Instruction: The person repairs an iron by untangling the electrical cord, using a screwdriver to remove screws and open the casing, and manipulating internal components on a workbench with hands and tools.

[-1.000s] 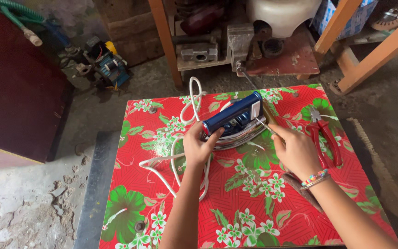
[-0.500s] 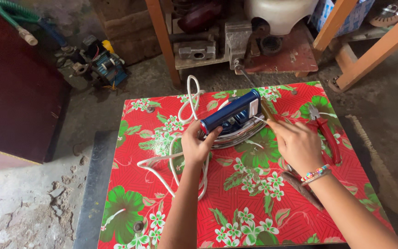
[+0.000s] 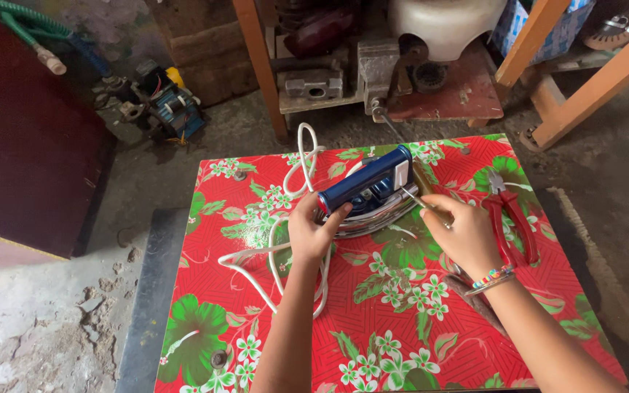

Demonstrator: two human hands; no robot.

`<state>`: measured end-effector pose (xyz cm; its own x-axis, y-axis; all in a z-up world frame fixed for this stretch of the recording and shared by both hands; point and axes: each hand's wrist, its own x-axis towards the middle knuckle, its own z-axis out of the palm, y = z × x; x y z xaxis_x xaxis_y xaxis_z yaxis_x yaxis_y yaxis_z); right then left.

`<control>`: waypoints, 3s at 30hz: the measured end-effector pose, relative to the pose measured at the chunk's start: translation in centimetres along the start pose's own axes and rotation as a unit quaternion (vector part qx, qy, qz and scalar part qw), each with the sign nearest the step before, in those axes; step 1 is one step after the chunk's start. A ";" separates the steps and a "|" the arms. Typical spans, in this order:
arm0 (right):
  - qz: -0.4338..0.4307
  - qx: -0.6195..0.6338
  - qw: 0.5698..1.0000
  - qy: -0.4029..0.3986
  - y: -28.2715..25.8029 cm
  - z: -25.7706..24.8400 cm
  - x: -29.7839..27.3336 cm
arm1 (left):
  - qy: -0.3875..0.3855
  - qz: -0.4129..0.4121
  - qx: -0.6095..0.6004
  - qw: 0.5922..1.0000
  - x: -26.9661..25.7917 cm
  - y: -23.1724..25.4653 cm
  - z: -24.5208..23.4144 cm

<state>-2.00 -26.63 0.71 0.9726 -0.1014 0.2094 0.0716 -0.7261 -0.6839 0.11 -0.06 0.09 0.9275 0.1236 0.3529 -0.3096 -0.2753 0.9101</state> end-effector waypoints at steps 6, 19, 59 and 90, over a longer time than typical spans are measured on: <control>0.079 0.092 0.990 -0.077 1.7 0.5 0.8 | -0.001 0.007 0.025 1.000 0.0 -0.2 -0.1; 0.007 -0.092 0.995 -0.025 -0.6 -0.4 0.1 | 0.009 -0.011 0.013 1.000 0.0 0.0 0.3; 0.052 0.101 0.993 -0.039 -0.6 -0.1 -0.6 | 0.012 0.011 0.008 1.000 -0.2 -0.4 0.2; 0.008 0.066 0.998 0.001 0.4 0.8 -0.9 | 0.011 0.021 -0.034 0.999 -0.3 -2.2 1.0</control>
<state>-2.68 -26.25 -0.34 0.9734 -0.1144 0.1985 0.0838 -0.6287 -0.7731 0.72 -0.42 -2.26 0.9087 0.1353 0.3950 -0.3623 -0.2150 0.9069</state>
